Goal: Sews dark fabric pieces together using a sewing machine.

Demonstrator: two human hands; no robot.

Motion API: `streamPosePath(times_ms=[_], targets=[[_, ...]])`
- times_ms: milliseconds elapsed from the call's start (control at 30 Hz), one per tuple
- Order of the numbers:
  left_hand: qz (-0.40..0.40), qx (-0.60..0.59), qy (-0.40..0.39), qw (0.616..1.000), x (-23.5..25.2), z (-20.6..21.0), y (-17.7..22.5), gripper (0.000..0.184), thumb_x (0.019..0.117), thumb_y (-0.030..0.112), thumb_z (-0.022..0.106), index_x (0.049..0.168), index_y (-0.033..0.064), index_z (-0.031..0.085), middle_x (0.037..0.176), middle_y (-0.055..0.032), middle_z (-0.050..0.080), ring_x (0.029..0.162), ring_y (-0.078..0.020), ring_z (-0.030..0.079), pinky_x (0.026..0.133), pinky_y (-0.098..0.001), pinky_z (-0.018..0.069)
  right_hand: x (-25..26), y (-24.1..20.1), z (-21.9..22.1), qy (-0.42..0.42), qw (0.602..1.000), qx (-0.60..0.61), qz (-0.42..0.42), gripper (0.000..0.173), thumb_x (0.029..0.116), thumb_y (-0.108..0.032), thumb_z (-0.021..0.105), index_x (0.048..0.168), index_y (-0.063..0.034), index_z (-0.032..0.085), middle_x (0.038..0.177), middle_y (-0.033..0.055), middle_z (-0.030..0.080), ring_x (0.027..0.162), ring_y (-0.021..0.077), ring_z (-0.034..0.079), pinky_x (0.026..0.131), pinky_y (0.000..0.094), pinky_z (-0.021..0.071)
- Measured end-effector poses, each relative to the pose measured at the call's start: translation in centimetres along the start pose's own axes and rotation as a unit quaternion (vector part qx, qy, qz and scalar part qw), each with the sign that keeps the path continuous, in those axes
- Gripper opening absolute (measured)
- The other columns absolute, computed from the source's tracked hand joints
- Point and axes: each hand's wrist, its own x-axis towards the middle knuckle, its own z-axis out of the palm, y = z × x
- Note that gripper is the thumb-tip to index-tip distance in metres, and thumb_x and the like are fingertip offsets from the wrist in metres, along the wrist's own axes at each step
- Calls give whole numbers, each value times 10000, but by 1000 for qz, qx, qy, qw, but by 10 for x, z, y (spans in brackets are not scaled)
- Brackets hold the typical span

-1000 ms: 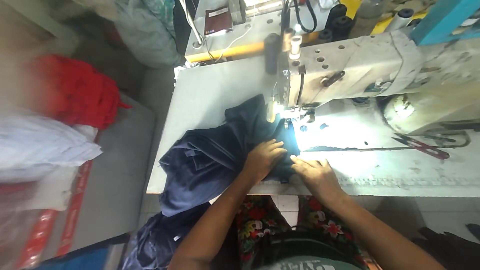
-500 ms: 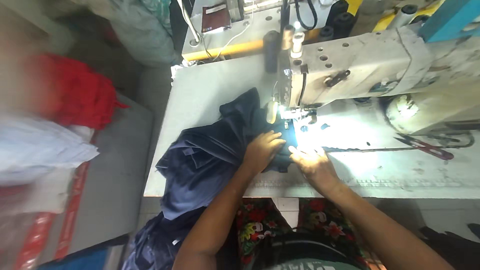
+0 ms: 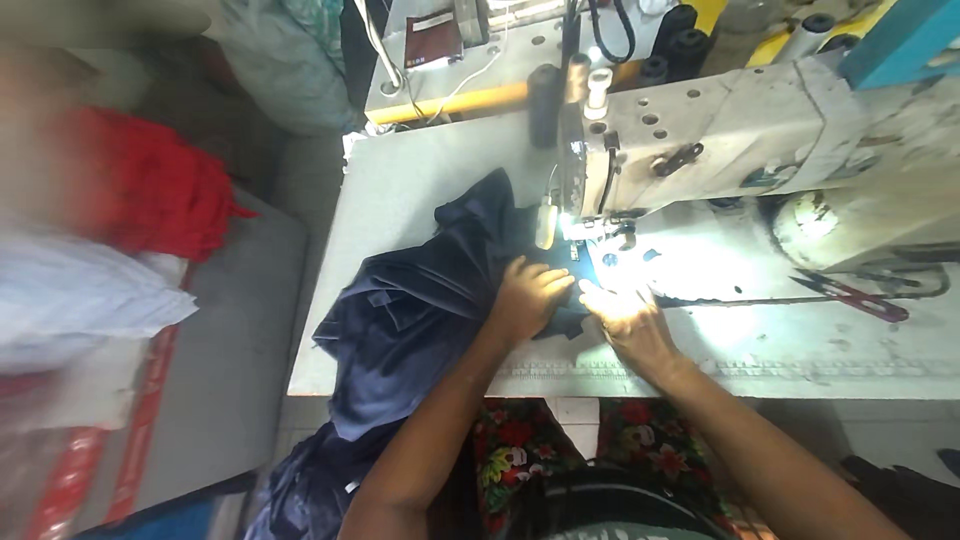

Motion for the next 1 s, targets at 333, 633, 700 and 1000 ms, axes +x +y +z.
streamPosePath(times_ms=[333,633,700,1000], targets=[[-59,30,-45,997,-3,1,17,356,1056,304,494,1291,165,724,1322,-108,688,1262,-378,626,1069,-752,342,-5,-3,-4,9,999,-45,13,210,918,1,643,1024,-108,788,1235,58,745,982,337,706,879,539,485],[-52,24,-42,998,-3,2,15,347,1046,303,534,1313,176,715,1356,-111,676,1273,-408,619,1056,-786,326,-4,-4,-2,17,999,-36,33,207,919,-2,639,1003,-112,793,1247,55,743,1008,357,707,868,578,472],[-54,28,-46,997,-3,2,15,351,1048,308,531,1322,180,710,1363,-110,672,1278,-407,615,1059,-784,323,-3,-4,-1,13,999,-32,34,210,921,-3,639,1019,-105,794,1248,64,741,1026,360,708,897,602,465],[-52,31,-39,997,-2,6,10,369,1056,331,505,1334,189,702,1383,-110,660,1291,-402,607,1067,-775,321,-2,-3,0,21,998,-43,30,191,923,-13,641,1000,-109,787,1252,61,738,1007,343,704,843,564,475]])
